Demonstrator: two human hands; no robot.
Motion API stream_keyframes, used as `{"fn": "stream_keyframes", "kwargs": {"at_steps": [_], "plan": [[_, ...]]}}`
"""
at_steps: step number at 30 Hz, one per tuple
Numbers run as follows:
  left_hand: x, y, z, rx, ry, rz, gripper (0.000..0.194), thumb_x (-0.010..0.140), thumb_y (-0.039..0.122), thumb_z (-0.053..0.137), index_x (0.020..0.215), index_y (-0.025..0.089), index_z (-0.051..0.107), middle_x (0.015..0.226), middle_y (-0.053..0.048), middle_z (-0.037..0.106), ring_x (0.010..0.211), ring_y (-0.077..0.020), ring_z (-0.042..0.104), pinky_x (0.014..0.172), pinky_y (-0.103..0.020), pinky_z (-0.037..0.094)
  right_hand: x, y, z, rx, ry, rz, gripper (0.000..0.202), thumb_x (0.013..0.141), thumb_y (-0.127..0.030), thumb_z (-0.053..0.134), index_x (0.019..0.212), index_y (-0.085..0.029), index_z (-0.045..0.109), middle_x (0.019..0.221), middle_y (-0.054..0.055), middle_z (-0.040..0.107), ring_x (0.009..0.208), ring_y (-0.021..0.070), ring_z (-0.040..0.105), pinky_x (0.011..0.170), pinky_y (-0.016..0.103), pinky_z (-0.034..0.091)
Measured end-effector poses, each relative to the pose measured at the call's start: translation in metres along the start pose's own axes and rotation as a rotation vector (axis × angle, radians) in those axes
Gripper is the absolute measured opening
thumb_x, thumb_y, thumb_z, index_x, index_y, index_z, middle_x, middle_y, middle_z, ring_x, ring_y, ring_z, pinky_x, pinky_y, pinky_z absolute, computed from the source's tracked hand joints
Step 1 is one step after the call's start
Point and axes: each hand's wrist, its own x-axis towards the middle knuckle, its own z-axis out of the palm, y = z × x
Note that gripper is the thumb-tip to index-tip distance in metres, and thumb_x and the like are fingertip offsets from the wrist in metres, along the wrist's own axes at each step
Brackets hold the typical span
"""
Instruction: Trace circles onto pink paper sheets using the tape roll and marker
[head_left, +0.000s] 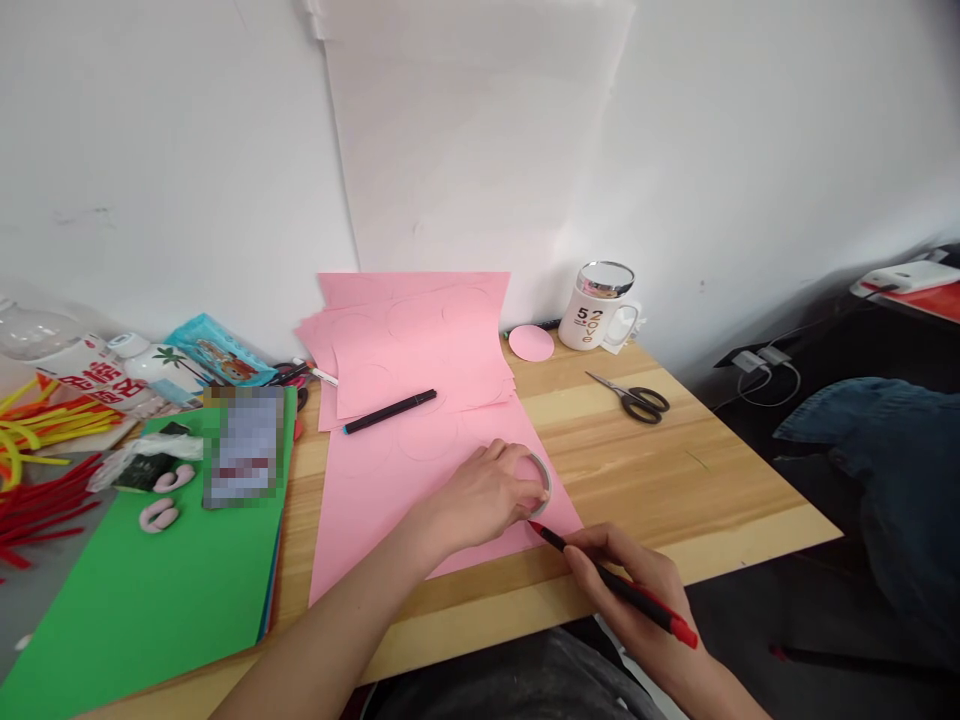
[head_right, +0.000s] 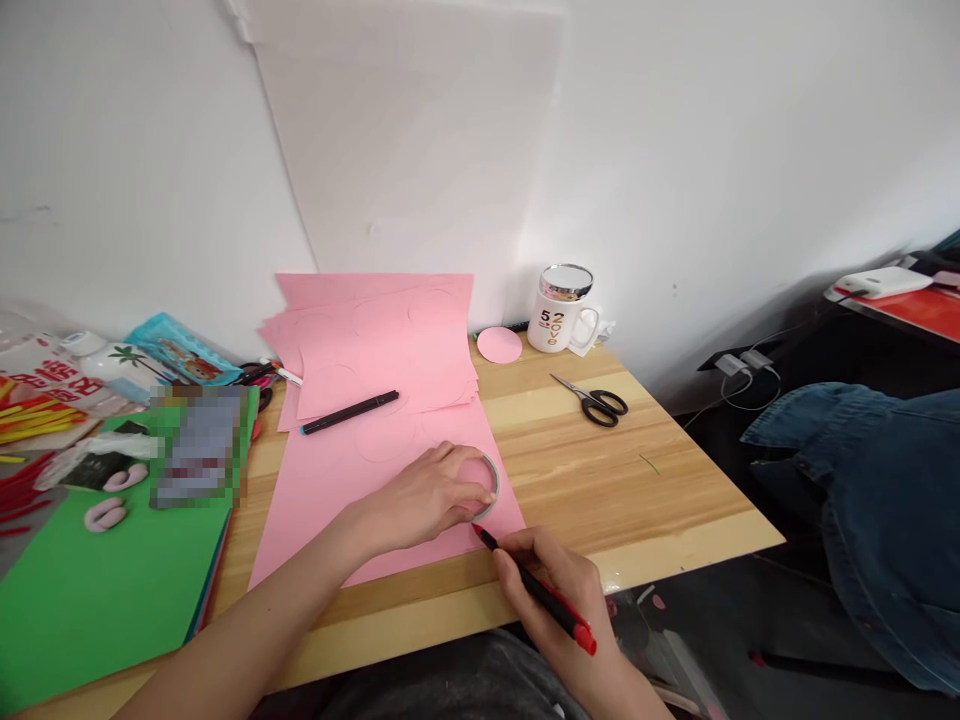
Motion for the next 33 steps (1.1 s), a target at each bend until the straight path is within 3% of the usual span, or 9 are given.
{"fn": "stream_keyframes", "kwargs": {"at_steps": [5, 12, 22, 33], "plan": [[0.000, -0.004, -0.001, -0.006, -0.019, 0.028, 0.014, 0.087, 0.014, 0.053, 0.081, 0.020, 0.063, 0.106, -0.006, 0.054, 0.098, -0.0213, 0.047, 0.084, -0.033, 0.038, 0.000, 0.001, -0.002, -0.033, -0.039, -0.140, 0.011, 0.089, -0.029, 0.055, 0.095, -0.024, 0.063, 0.082, 0.004, 0.072, 0.070, 0.0193, 0.070, 0.062, 0.024, 0.055], [0.003, -0.006, -0.006, 0.040, -0.088, 0.020, 0.018, 0.087, 0.010, 0.053, 0.091, 0.023, 0.065, 0.110, -0.007, 0.053, 0.097, -0.0223, 0.045, 0.081, -0.032, 0.038, 0.009, -0.008, -0.012, -0.066, -0.185, -0.288, 0.014, 0.087, -0.020, 0.055, 0.100, -0.023, 0.059, 0.080, 0.004, 0.066, 0.066, 0.0157, 0.065, 0.059, 0.023, 0.052], [0.007, -0.001, -0.013, 0.039, -0.138, -0.034, 0.019, 0.092, 0.020, 0.049, 0.090, 0.023, 0.067, 0.106, -0.007, 0.053, 0.094, -0.0219, 0.045, 0.080, -0.033, 0.039, 0.015, -0.007, -0.004, -0.027, -0.253, -0.289, 0.018, 0.091, -0.019, 0.052, 0.107, -0.023, 0.059, 0.093, 0.007, 0.067, 0.080, 0.0176, 0.067, 0.070, 0.027, 0.053], [0.009, -0.005, -0.011, 0.031, -0.140, -0.016, 0.018, 0.092, 0.018, 0.048, 0.089, 0.023, 0.066, 0.101, -0.006, 0.052, 0.090, -0.0211, 0.042, 0.081, -0.032, 0.035, 0.014, 0.014, -0.023, -0.095, -0.233, -0.185, 0.015, 0.090, -0.026, 0.054, 0.102, -0.023, 0.065, 0.089, 0.005, 0.070, 0.079, 0.0182, 0.068, 0.070, 0.027, 0.055]]}}
